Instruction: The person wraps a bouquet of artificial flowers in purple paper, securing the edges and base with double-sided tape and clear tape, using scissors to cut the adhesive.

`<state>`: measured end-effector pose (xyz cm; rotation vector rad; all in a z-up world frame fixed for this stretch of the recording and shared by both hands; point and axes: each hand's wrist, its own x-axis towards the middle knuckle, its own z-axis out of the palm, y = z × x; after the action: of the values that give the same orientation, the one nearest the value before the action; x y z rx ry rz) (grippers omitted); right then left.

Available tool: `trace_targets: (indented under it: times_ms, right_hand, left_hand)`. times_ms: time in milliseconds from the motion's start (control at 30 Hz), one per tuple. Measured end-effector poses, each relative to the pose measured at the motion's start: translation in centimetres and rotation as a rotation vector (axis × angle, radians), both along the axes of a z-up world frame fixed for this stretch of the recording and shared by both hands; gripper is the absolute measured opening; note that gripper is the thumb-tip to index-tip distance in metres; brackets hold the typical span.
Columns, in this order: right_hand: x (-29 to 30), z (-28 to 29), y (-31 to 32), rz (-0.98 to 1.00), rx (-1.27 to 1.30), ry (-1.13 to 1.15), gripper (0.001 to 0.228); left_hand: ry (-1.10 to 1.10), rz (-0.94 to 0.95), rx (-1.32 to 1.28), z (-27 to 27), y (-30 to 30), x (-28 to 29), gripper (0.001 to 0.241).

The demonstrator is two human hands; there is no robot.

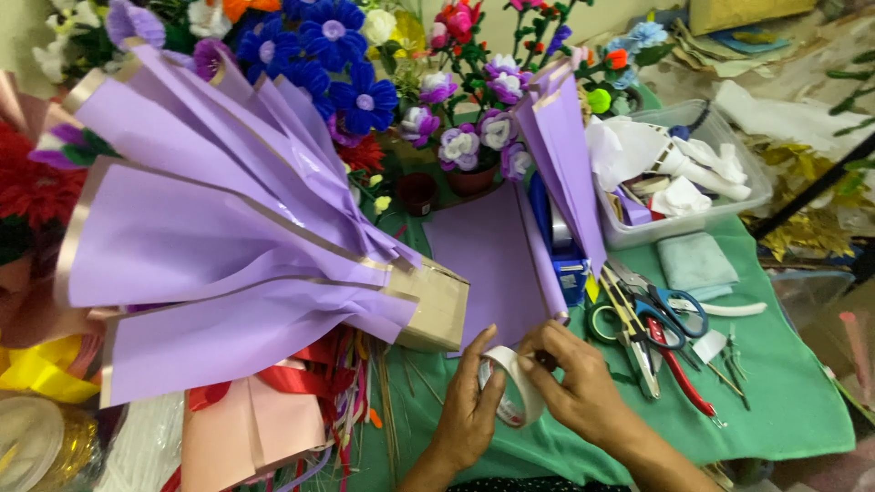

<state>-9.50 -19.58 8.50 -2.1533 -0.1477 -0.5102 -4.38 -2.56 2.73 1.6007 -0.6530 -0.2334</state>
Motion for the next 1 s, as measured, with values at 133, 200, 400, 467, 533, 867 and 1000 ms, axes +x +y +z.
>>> trace_targets:
  times_ms: [133,200,400,467,533,867,1000]
  right_hand:
    - [0.5,-0.3,0.6,-0.029,0.011,-0.050,0.010]
    - [0.7,-0.6,0.8,-0.032,0.007,-0.045,0.010]
    - [0.0,-0.7,1.1,-0.055,0.037,-0.023,0.009]
    - [-0.1,0.0,1.0,-0.094,-0.065,-0.180,0.007]
    - [-0.3,0.2,0.8,-0.100,-0.069,-0.207,0.005]
    - [-1.0,0.6,-0.2,-0.075,-0.121,-0.200,0.027]
    - [-1.3,-0.2,-0.7,-0.103,-0.153,-0.148,0.035]
  left_hand:
    - [-0.166,-0.024,-0.028,0.9,0.0,-0.5,0.078]
    - [-0.216,-0.017,-0.005,1.2,0.1,-0.6,0.088]
    - [-0.092,0.004,0.060,1.4,-0.2,-1.3,0.075]
    - [0.030,-0.055,0.122,2.4,-0.3,-1.5,0.068]
    - [0.032,-0.071,0.109,1.7,-0.2,-1.7,0.068]
    - [0.284,-0.146,0.071,1.8,-0.4,-1.9,0.076]
    - [0.295,-0.156,-0.023,2.0,-0.6,-2.2,0.079]
